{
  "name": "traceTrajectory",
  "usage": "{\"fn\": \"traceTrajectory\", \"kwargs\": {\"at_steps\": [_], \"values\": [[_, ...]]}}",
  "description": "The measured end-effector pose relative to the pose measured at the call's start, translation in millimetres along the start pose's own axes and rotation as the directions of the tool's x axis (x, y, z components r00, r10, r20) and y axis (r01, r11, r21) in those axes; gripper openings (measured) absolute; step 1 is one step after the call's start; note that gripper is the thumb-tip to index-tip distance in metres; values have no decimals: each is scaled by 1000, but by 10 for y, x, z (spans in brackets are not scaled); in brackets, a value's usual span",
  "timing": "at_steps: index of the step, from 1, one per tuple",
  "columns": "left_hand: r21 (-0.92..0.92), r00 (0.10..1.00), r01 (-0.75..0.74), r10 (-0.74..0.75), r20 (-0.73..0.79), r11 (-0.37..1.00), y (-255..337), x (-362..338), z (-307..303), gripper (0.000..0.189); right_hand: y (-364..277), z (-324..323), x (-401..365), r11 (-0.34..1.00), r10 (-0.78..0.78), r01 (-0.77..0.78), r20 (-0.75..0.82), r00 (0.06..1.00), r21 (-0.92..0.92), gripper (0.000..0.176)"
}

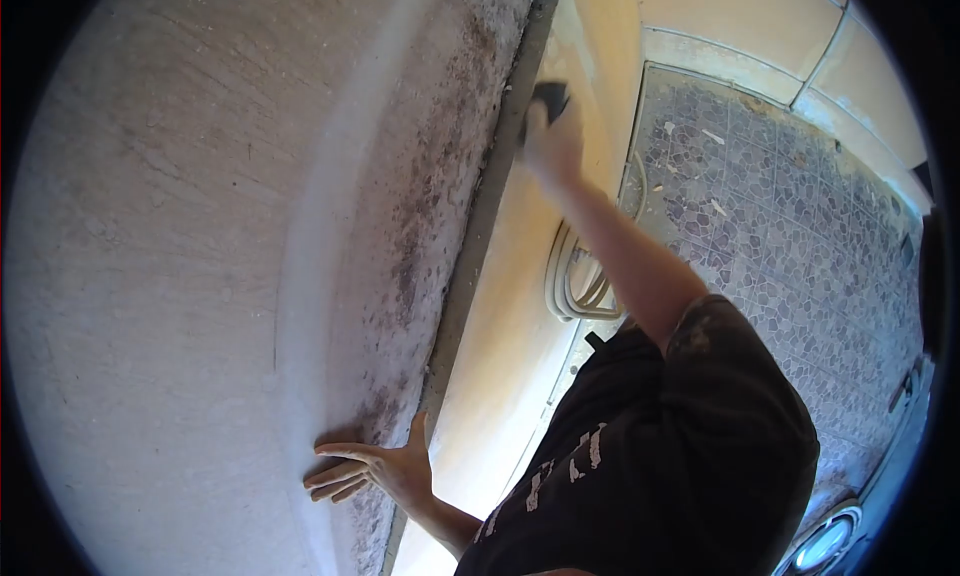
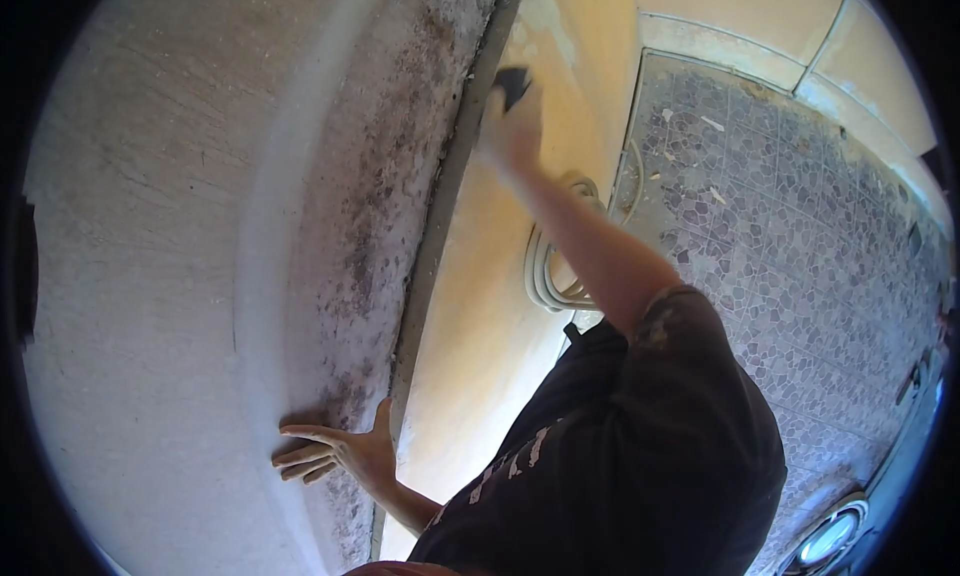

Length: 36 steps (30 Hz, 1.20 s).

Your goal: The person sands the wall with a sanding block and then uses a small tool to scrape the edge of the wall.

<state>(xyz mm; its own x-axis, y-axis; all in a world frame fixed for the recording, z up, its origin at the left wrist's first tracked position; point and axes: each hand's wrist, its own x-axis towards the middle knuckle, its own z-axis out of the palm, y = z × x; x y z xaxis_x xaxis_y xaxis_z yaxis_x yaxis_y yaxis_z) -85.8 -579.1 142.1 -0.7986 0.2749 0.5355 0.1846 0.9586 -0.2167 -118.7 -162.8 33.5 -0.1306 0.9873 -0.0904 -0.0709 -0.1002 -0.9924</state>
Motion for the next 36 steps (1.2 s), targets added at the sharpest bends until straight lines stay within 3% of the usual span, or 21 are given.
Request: {"fn": "traceTrajectory", "kwargs": {"at_steps": [2,3,4,5,7,8,10,12,14,16,19,21,22,23,24,26,29,30,32,35,36], "values": [[-3,999,-23,23,-27,1000,4,1,55,166,237,56,-828,983,-178,178,15,984,-34,44],[-4,1000,-5,4,-20,1000,15,3,67,166,235,-11,-1357,976,-170,157,77,982,151,44],[6,1000,9,-9,-8,1000,-9,-4,55,166,244,-58,-1722,938,-161,106,143,977,329,43],[17,1000,-2,2,-7,1000,-36,-13,37,166,212,-86,-1726,939,-146,93,138,980,332,43],[-22,1000,0,0,9,1000,-44,-5,35,166,102,-147,-1466,947,96,-182,307,947,264,42],[-23,1000,4,-4,7,1000,-44,13,27,166,182,-60,-1116,986,-87,71,106,991,148,39],[-14,999,-9,9,31,1000,-21,-6,-19,165,227,13,-321,997,-21,23,-29,999,73,35],[-13,999,-3,4,37,1000,-21,-38,-47,165,127,-42,-202,994,99,-98,-20,995,54,34],[-23,1000,-12,13,16,1000,17,10,-23,165,194,8,-594,994,-95,91,-69,993,-66,36],[-51,1000,-19,19,0,999,6,-7,-4,166,346,-51,-1422,978,-196,191,63,978,86,42],[-96,998,-42,45,38,995,-72,-28,-36,163,482,-99,-1676,988,-103,76,213,972,132,47],[-103,988,-117,126,85,988,-248,-53,-64,161,365,-91,-1091,997,-44,35,135,990,69,34],[-125,969,-192,209,135,973,-350,-102,-103,159,344,-44,-745,983,-179,177,-38,983,-53,31],[-192,966,-205,230,114,960,-423,-126,-145,147,181,-70,-520,998,20,-23,-58,998,-56,32],[-193,964,-220,244,107,956,-551,-156,-163,147,251,-44,-650,998,23,-27,-72,997,-48,32],[-149,929,-335,352,111,930,-788,-191,-128,135,345,64,-878,985,-129,110,-139,982,-137,34],[-256,923,-359,382,47,898,-834,-201,-97,122,693,33,-2254,993,-118,115,100,988,30,60],[-281,915,-368,399,60,886,-863,-216,-116,119,680,-32,-2604,995,-28,8,202,979,101,66],[-294,903,-388,424,67,873,-1018,-241,-155,116,728,3,-2527,999,-13,7,159,987,40,60],[-115,873,-424,371,-317,898,-1275,-251,-201,119,402,91,-1210,997,-34,32,26,999,68,44],[-121,872,-430,376,-313,895,-1324,-287,-282,119,225,69,-823,984,156,-160,57,986,80,41]]}}
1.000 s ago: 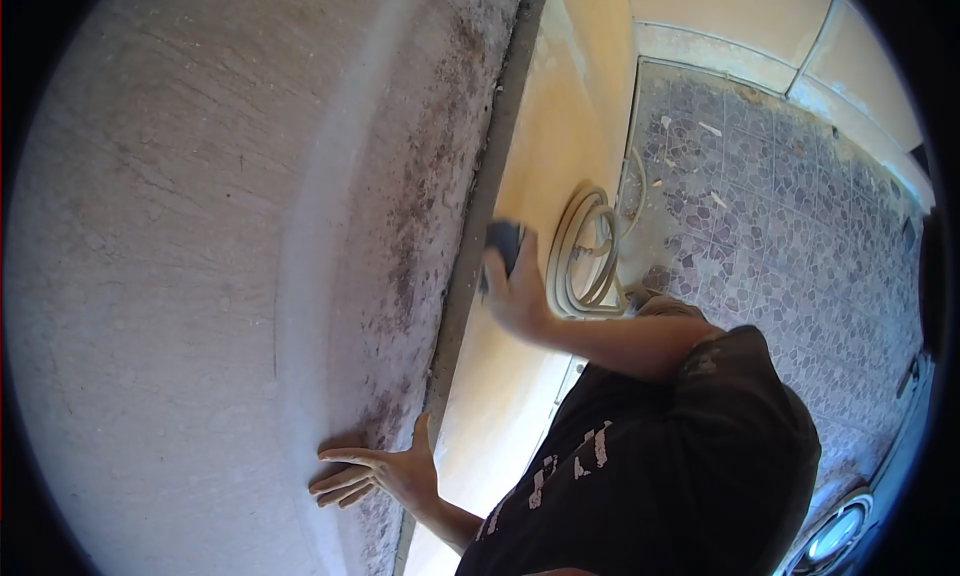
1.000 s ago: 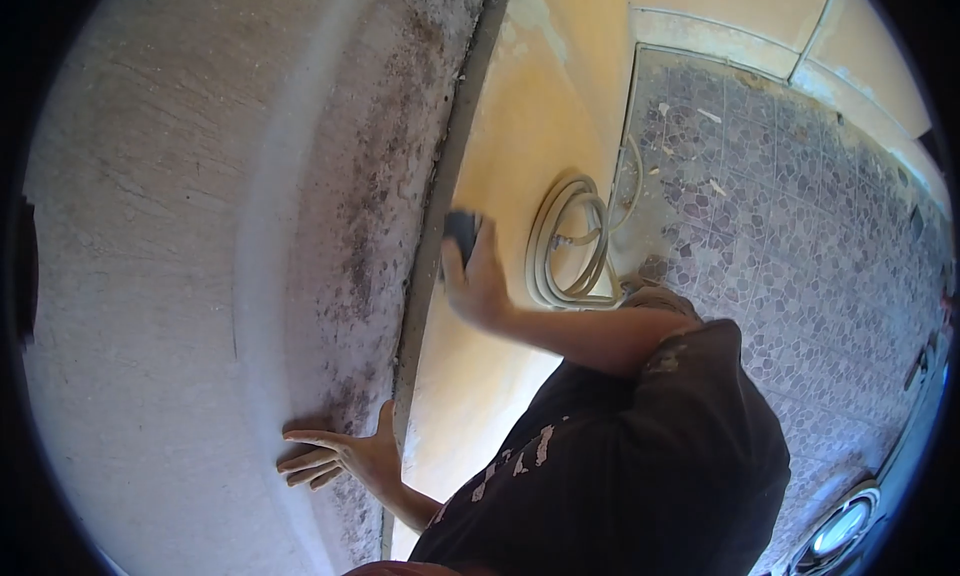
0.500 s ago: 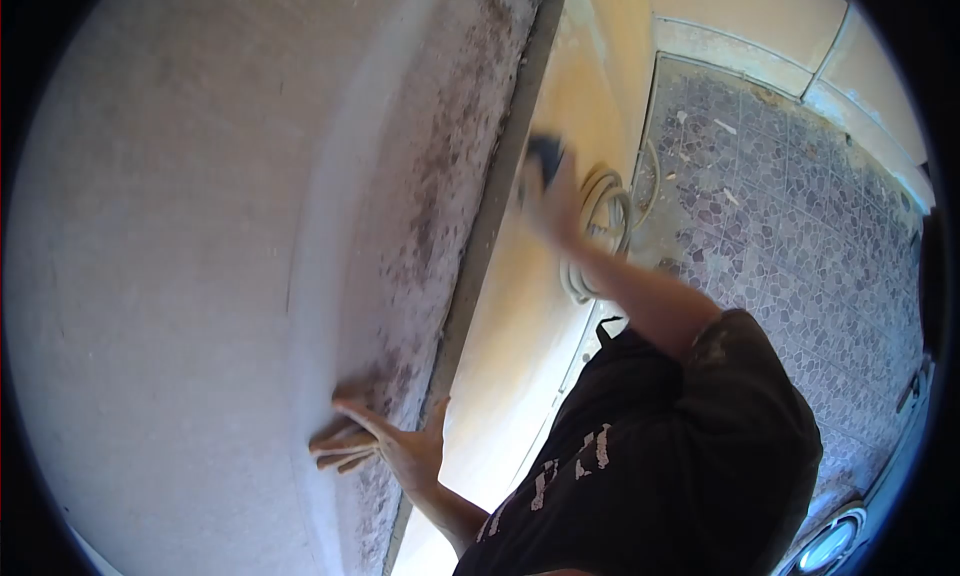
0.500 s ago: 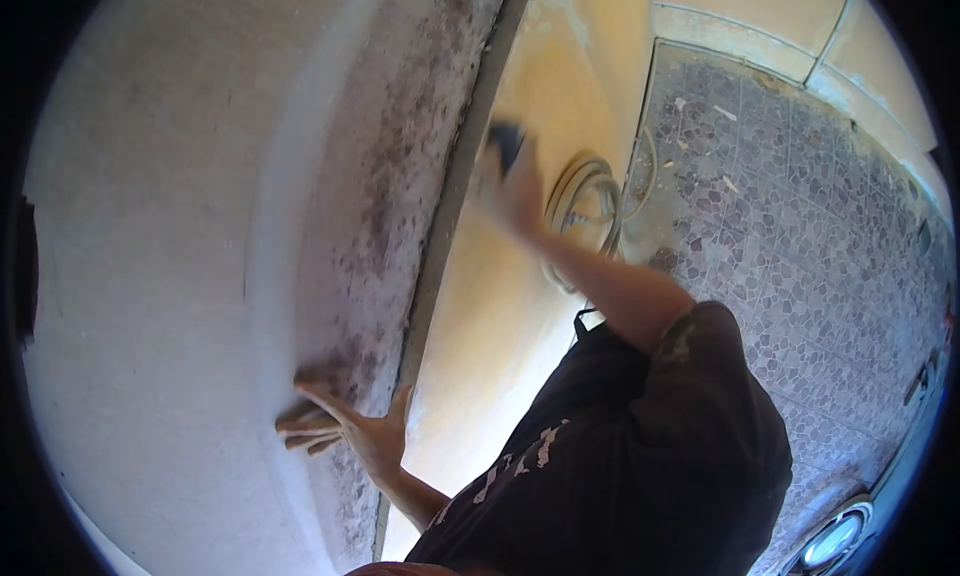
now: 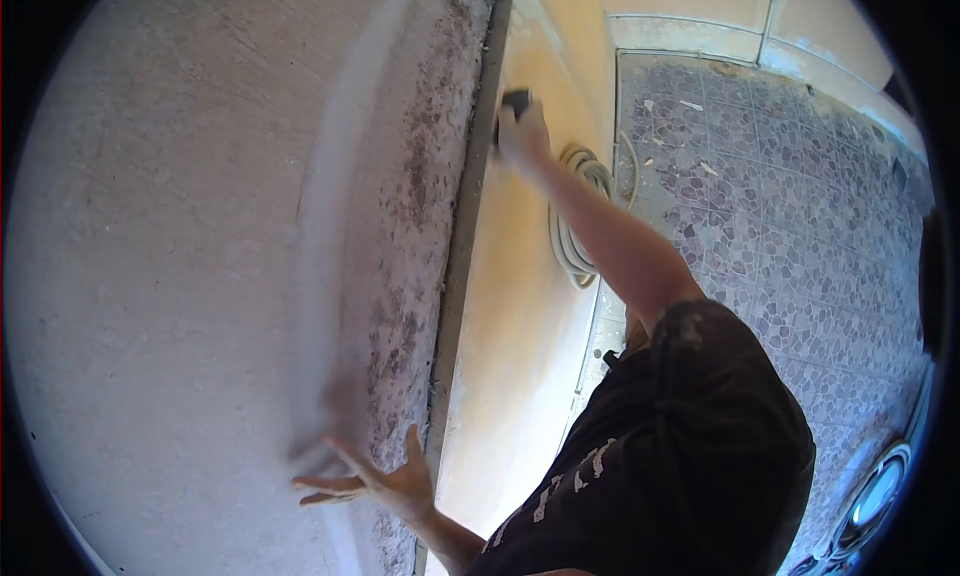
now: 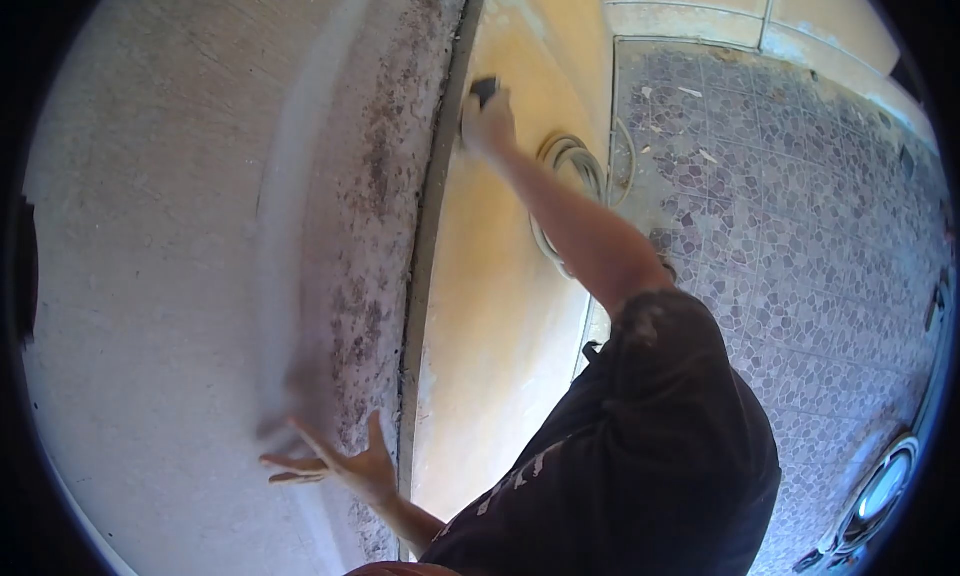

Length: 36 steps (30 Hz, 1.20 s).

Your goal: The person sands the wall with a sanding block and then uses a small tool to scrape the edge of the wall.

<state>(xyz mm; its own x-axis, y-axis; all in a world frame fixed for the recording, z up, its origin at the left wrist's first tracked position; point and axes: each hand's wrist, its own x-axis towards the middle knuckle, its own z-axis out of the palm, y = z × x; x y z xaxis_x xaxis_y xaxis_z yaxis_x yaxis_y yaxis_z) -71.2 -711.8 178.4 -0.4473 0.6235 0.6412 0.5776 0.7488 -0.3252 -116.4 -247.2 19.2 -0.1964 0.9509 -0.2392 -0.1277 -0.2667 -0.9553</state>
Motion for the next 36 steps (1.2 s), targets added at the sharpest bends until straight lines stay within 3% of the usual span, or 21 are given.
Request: {"fn": "traceTrajectory", "kwargs": {"at_steps": [2,4,6,7,9,10,11,13,14,16,18,20,23,25,26,28,30,32,33,35,36], "values": [[47,981,189,-191,46,981,-41,4,-202,124,-272,-69,-180,982,112,-118,47,993,145,40],[77,981,167,-174,90,983,-211,-88,-131,131,125,77,-665,953,-285,274,-75,956,-132,39],[165,970,164,-190,153,972,-173,-96,-74,134,539,75,-1534,901,-433,434,-56,899,-2,43],[186,959,184,-218,180,965,-146,-66,-78,137,478,24,-1589,898,-440,440,-58,896,-2,43],[171,955,181,-215,204,968,-146,-38,-109,138,303,-104,-1710,993,-55,37,157,986,113,45],[160,948,184,-218,233,970,-150,-55,-133,139,488,63,-1282,966,-258,259,-24,966,28,43],[174,942,189,-228,245,967,-165,-69,-140,139,290,52,-882,964,-262,258,-53,964,-65,37],[204,946,169,-216,240,964,-168,-72,-117,142,-413,-132,-416,976,132,-143,73,989,167,31],[206,943,172,-221,247,963,-150,-96,-136,142,-284,-90,-431,976,137,-147,75,988,159,31],[220,954,177,-222,200,959,-121,-37,-69,143,75,50,-459,965,-248,240,-66,967,-102,34],[253,960,158,-209,187,954,-121,-27,-7,145,419,81,-1179,940,-342,342,-10,940,18,41],[288,951,192,-251,181,938,-121,-27,0,146,665,101,-1674,959,-251,239,66,966,151,48],[306,942,184,-256,217,934,-120,-15,-33,147,310,37,-846,964,-259,259,5,966,-66,46],[307,937,188,-264,230,933,-120,-26,-57,147,-260,-63,-300,1000,19,-19,36,999,-21,36],[336,939,178,-262,224,925,-127,-35,-37,147,-227,-63,-322,999,24,-23,46,999,-33,36],[355,942,175,-261,211,918,-119,-25,-6,147,-150,-49,-335,942,-295,285,-36,955,-178,39],[387,946,169,-260,196,907,-117,-34,13,148,237,21,-1011,950,-296,296,16,955,-95,43],[385,937,176,-274,218,906,-103,-45,25,149,518,38,-1676,876,-482,482,3,876,11,45],[381,924,196,-300,237,904,-110,-60,17,149,499,32,-1612,881,-472,472,3,881,10,45],[382,906,218,-332,262,898,-122,-70,16,149,314,-7,-1197,987,-158,159,107,982,-1,42],[428,920,203,-321,223,880,-99,-49,18,149,100,-46,-909,960,-240,244,43,970,-135,40]]}}
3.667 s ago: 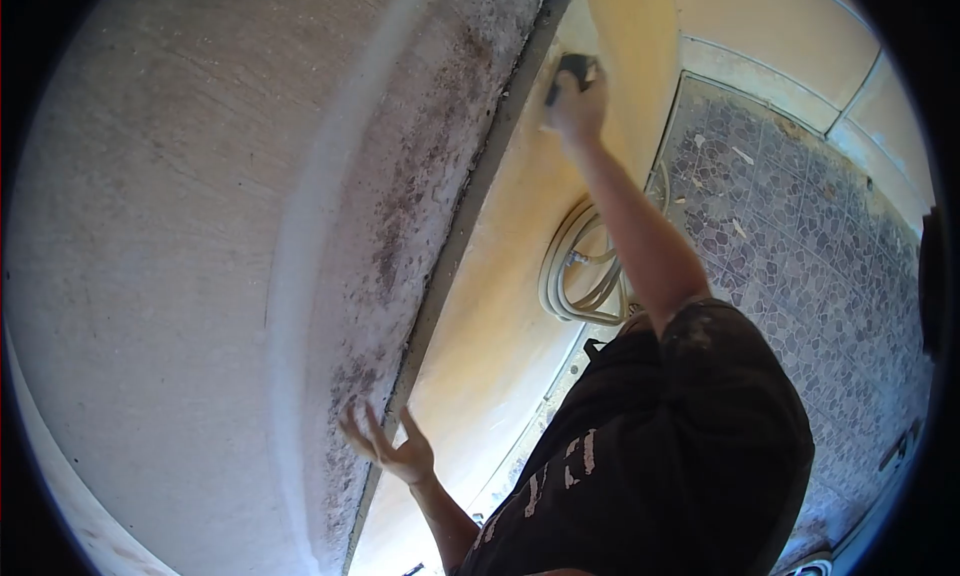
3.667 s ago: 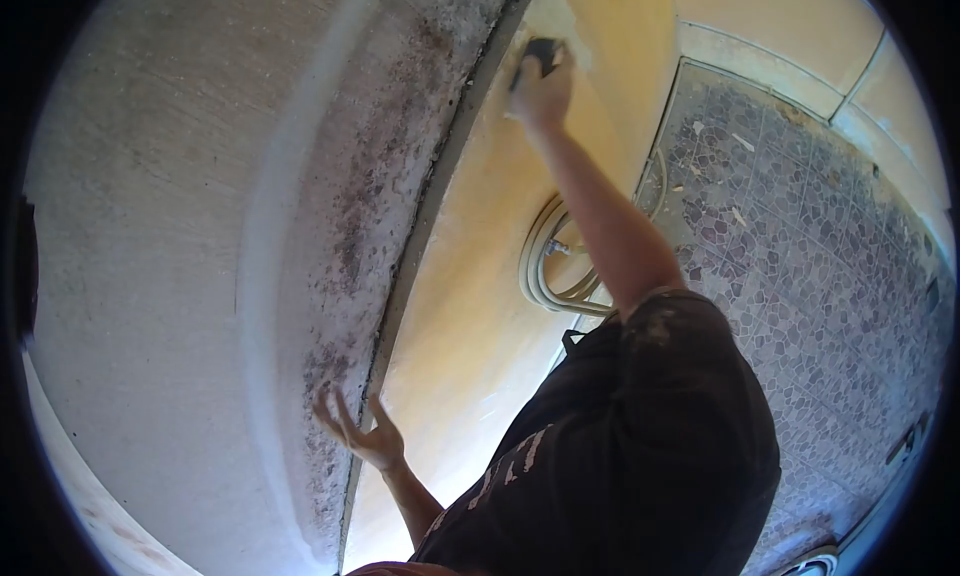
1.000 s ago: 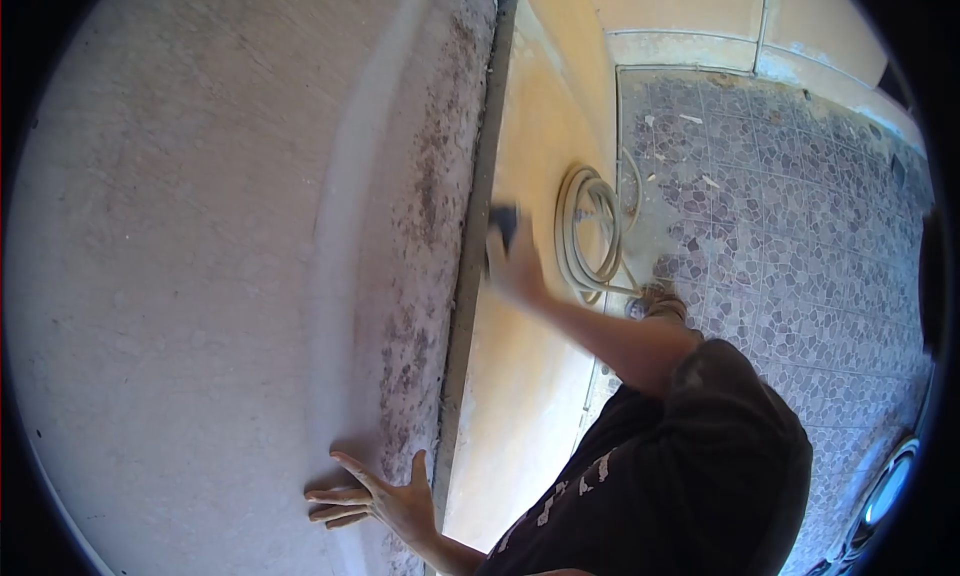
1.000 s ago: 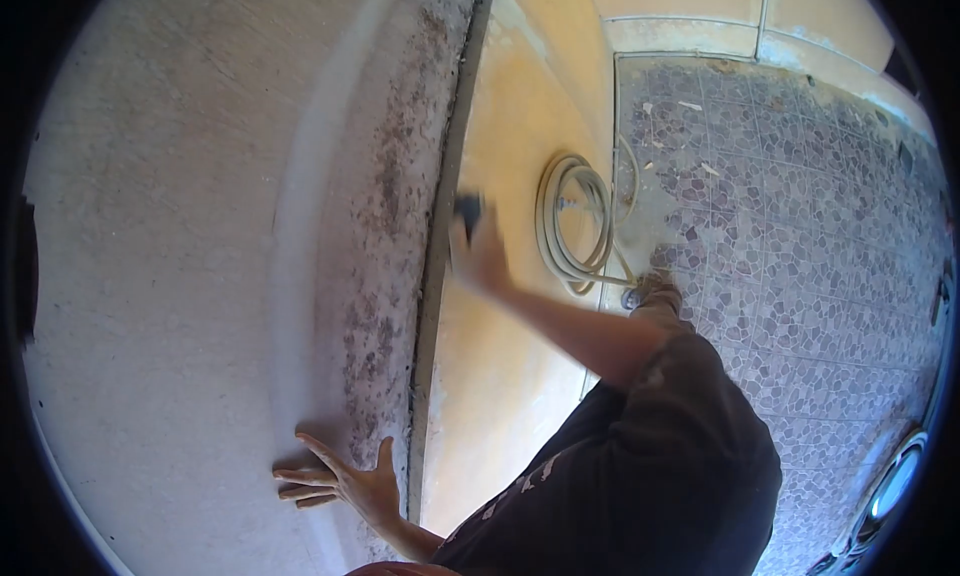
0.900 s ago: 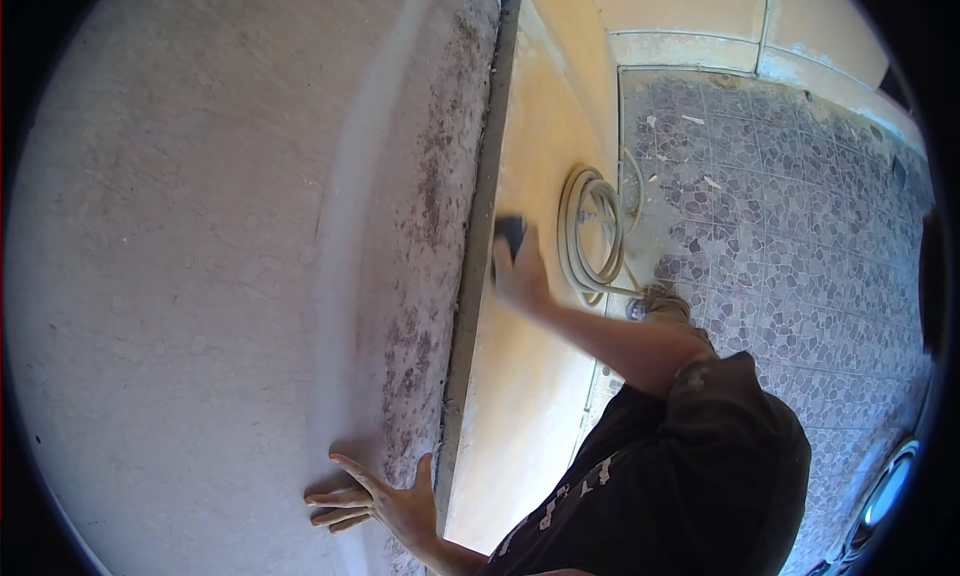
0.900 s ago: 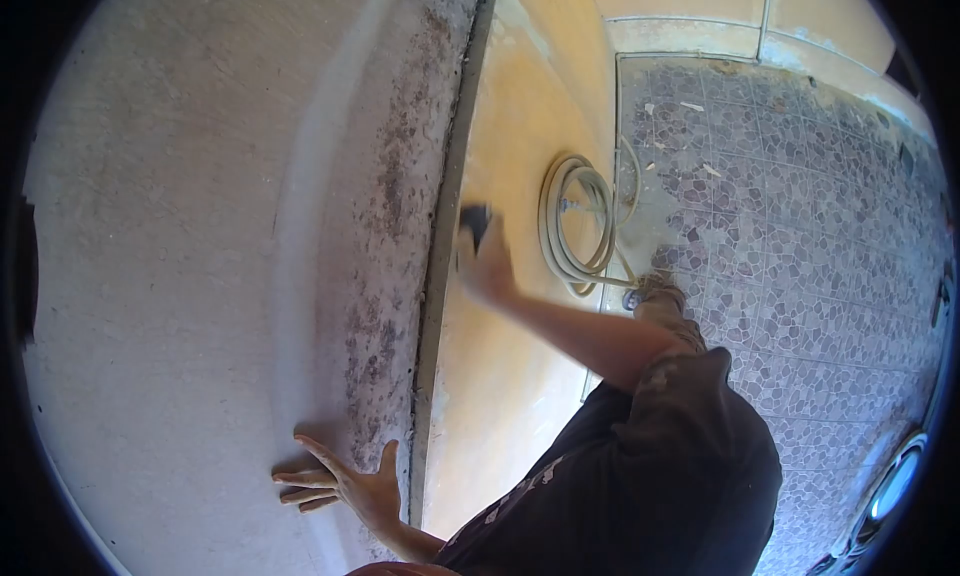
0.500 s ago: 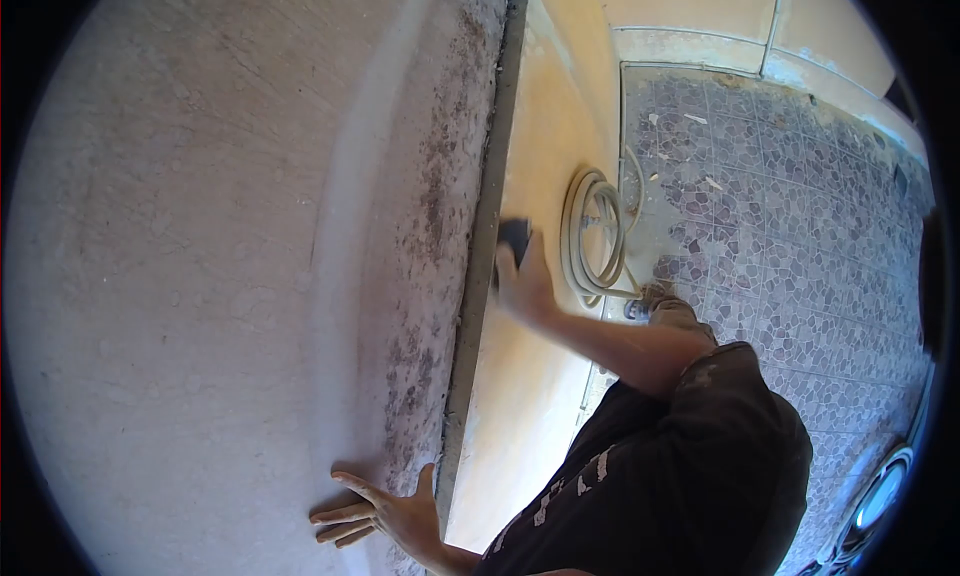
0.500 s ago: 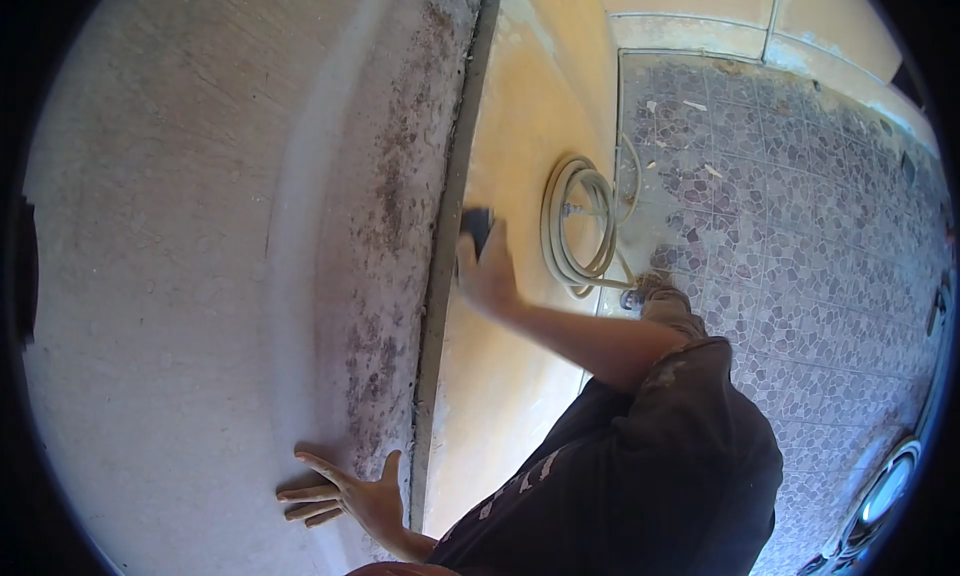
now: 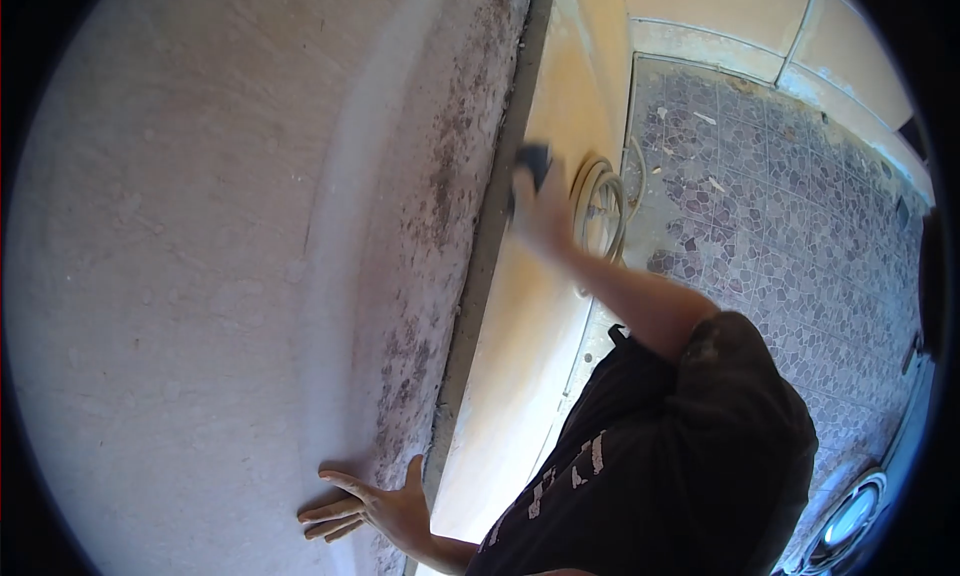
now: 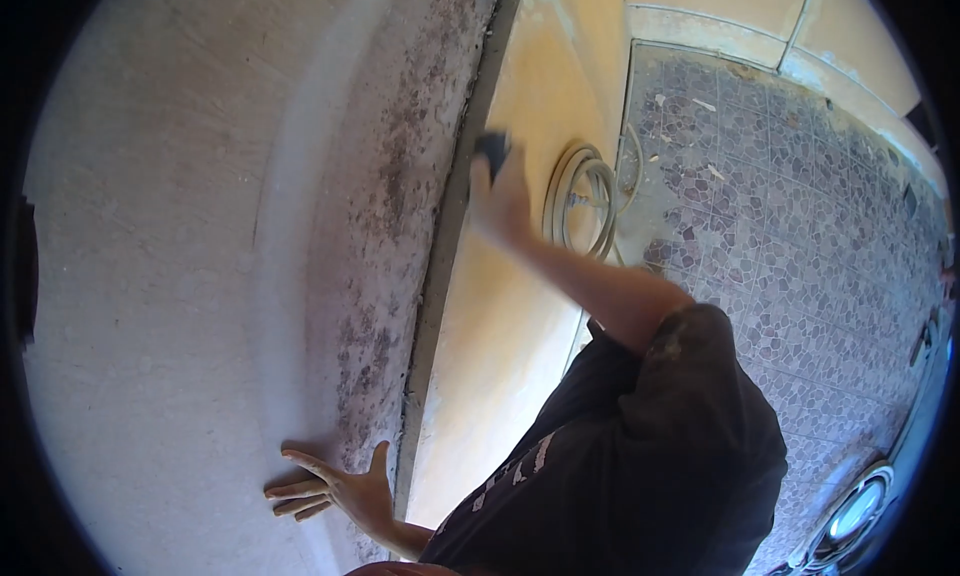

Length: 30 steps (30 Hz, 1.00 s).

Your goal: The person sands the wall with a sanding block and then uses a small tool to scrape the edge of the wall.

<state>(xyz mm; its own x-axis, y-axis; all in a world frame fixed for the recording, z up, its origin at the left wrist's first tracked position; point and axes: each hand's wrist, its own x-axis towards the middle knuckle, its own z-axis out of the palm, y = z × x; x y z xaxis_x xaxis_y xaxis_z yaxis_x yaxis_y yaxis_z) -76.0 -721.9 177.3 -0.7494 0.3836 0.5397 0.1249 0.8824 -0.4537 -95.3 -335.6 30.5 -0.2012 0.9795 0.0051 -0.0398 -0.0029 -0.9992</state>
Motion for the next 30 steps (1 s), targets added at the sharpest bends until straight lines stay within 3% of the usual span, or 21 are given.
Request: {"fn": "traceTrajectory", "kwargs": {"at_steps": [1,2,4,6,7,8,9,10,12,13,15,16,18,20,21,22,23,24,25,26,30], "values": [[50,999,3,-1,-39,999,21,-5,-15,149,-4,-3,334,999,-23,24,-43,999,31,37],[54,1000,3,-3,-15,999,7,-27,-15,149,-176,-78,590,976,205,-205,17,979,73,36],[-89,999,2,2,36,996,-27,-32,53,151,-60,25,660,980,162,-149,-98,982,132,35],[-90,999,-4,8,47,996,-14,2,72,154,74,81,-90,991,-123,118,-71,990,-70,37],[-94,1000,4,-3,4,996,34,33,31,156,160,104,-566,968,-252,252,-29,967,6,37],[-92,999,6,-9,-35,996,58,45,1,158,-35,5,-1064,954,-23,-19,136,990,299,38],[-94,999,5,-9,-41,996,76,58,-8,159,208,47,-1305,975,-149,125,120,981,184,36],[-88,999,-3,-1,-45,996,64,72,-10,159,127,36,-1191,975,-142,119,115,983,189,36],[-121,1000,11,-12,-8,993,44,39,-7,158,59,53,-543,932,178,-206,118,977,298,36],[-117,1000,22,-22,6,993,28,19,-2,158,148,100,-55,966,187,-184,1,982,182,34],[-123,1000,-6,6,1,992,1,3,25,159,-472,-108,412,847,428,-440,111,897,298,32],[-123,1000,-3,4,6,992,-5,-27,15,159,-335,-54,299,848,428,-442,113,897,292,32],[-117,1000,6,-9,-24,993,37,30,32,160,118,126,-129,998,57,-57,-40,998,3,37],[-150,999,4,-11,-48,989,98,56,0,159,219,154,-952,952,-292,296,-62,955,73,41],[-151,999,11,-17,-39,989,98,58,-4,159,184,117,-945,954,-286,291,-70,956,74,41],[-148,999,22,-26,-26,989,72,51,-3,159,99,46,-924,980,-72,59,60,996,190,41],[-144,999,21,-25,-23,989,54,47,3,159,31,-15,-871,946,128,-184,216,968,268,40],[-153,1000,14,-16,-16,988,43,39,2,159,17,8,-516,989,-8,2,36,999,148,35],[-163,1000,11,-13,-7,987,32,20,-7,158,155,50,-77,999,-27,24,-68,997,-48,33],[-158,1000,23,-22,3,987,21,1,-5,158,-169,-83,204,945,260,-260,26,965,198,32],[-217,999,41,-45,-11,975,78,29,-16,157,215,-109,395,961,123,-134,60,991,243,32]]}}
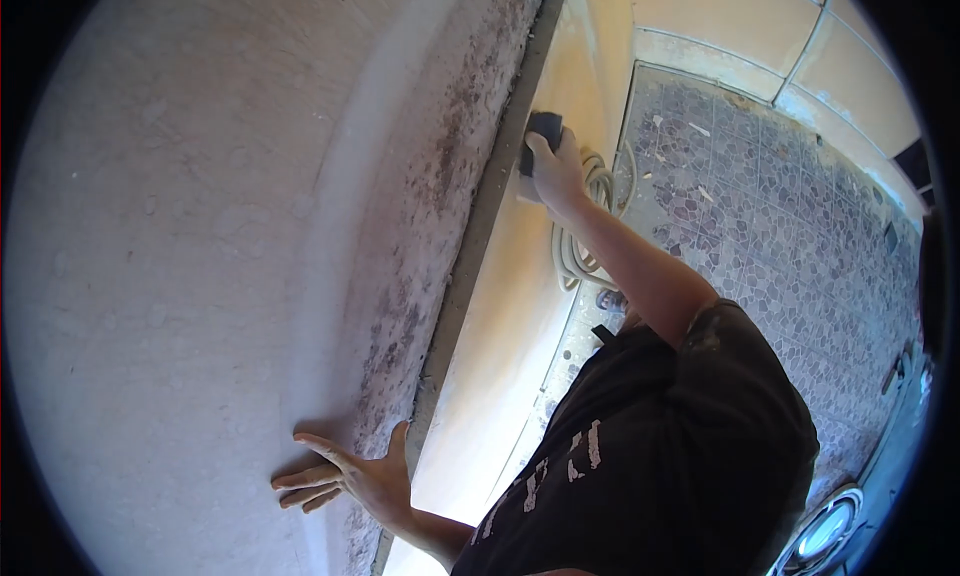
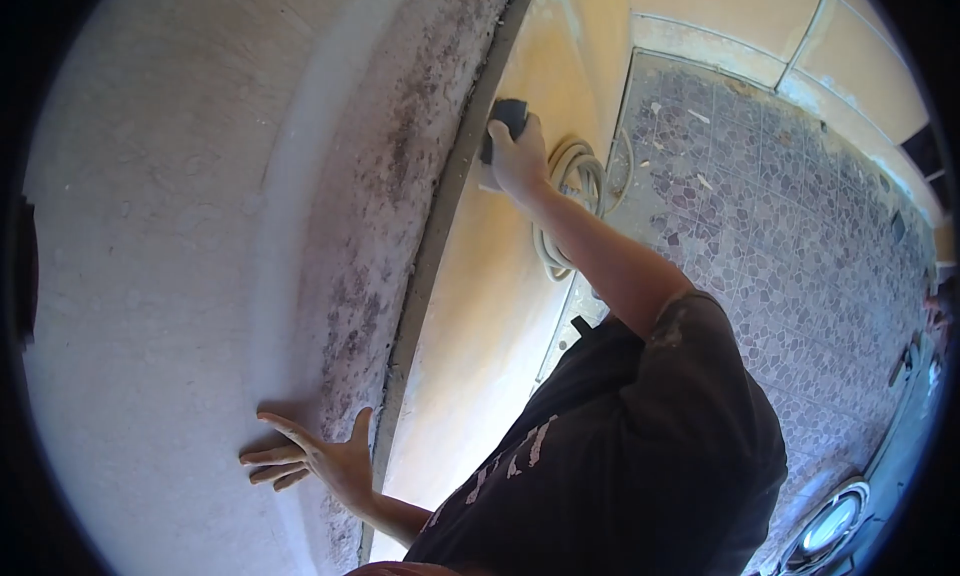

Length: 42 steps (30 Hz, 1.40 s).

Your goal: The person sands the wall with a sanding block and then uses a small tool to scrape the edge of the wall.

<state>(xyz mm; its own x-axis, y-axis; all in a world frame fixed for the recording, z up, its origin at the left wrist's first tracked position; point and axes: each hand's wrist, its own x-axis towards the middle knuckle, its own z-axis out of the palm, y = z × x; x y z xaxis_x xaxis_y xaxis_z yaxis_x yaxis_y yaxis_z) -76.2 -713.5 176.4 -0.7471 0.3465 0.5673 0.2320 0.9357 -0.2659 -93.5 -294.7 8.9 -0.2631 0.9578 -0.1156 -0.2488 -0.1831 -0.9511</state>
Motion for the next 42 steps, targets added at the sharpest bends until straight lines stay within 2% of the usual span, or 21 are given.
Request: {"fn": "traceTrajectory", "kwargs": {"at_steps": [1,2,3,4,6,9,13,15,16,18,21,25,28,31,33,35,36,38,39,40,42], "values": [[-14,1000,-1,1,0,1000,-2,0,9,157,-73,-71,-73,1000,-7,7,8,1000,5,32],[-25,1000,-1,1,4,1000,-3,-11,10,156,-143,-175,-172,951,142,-176,145,979,254,31],[-19,1000,9,-9,4,1000,2,-15,-2,156,-192,-261,-265,809,254,-378,313,915,450,31],[-32,1000,-10,10,-9,999,15,-4,-16,156,-184,-331,-318,807,258,-386,322,911,447,31],[-42,999,-38,37,-24,998,26,-9,-38,155,-188,-454,-402,685,248,-500,477,843,529,30],[-45,999,-27,26,-19,999,34,3,-27,153,-296,-535,-526,663,220,-542,557,801,517,35],[-64,999,-10,8,-35,998,49,-1,5,147,-614,-583,-793,630,317,-613,563,763,477,31],[-105,997,-19,11,-82,994,103,1,-18,140,-661,-639,-885,502,132,-678,727,674,538,35],[-104,996,-13,4,-88,995,135,-10,-51,140,-680,-653,-934,503,124,-678,732,670,536,35],[-228,999,5,-14,-38,974,192,-38,-126,136,-731,-661,-1023,706,27,-508,697,716,494,40],[-313,995,-18,-13,-97,950,194,-82,-205,127,-845,-635,-1100,647,72,-532,651,756,546,36],[-393,979,-104,23,-205,914,44,-154,-252,115,-717,-702,-1131,681,165,-506,562,811,530,32],[-429,973,-80,-23,-230,900,-138,-221,-254,115,-605,-705,-1195,672,239,-500,479,845,546,26],[-359,976,-44,-37,-216,932,-304,-294,-285,117,-411,-648,-1146,704,302,-486,401,865,518,25],[-304,981,-30,-31,-194,952,-395,-318,-281,119,-168,-502,-984,805,196,-286,222,955,519,26],[-210,995,-78,63,-76,975,-469,-344,-255,128,24,-302,-721,916,64,-57,-3,998,396,37],[-201,995,-83,70,-70,976,-509,-360,-243,128,-36,-235,-616,935,86,-65,-46,995,348,42],[-120,988,-116,127,86,986,-575,-383,-197,136,-39,-66,-558,949,116,-84,-89,989,302,47],[-111,981,-97,114,158,989,-628,-378,-117,140,56,61,-553,991,-40,59,-151,988,124,50],[-105,980,-99,115,160,990,-644,-400,-49,140,114,195,-580,979,-202,193,-180,963,-66,53],[-3,988,-110,109,111,994,-617,-392,49,142,336,400,-1166,989,-144,143,-215,966,-20,60]]}}
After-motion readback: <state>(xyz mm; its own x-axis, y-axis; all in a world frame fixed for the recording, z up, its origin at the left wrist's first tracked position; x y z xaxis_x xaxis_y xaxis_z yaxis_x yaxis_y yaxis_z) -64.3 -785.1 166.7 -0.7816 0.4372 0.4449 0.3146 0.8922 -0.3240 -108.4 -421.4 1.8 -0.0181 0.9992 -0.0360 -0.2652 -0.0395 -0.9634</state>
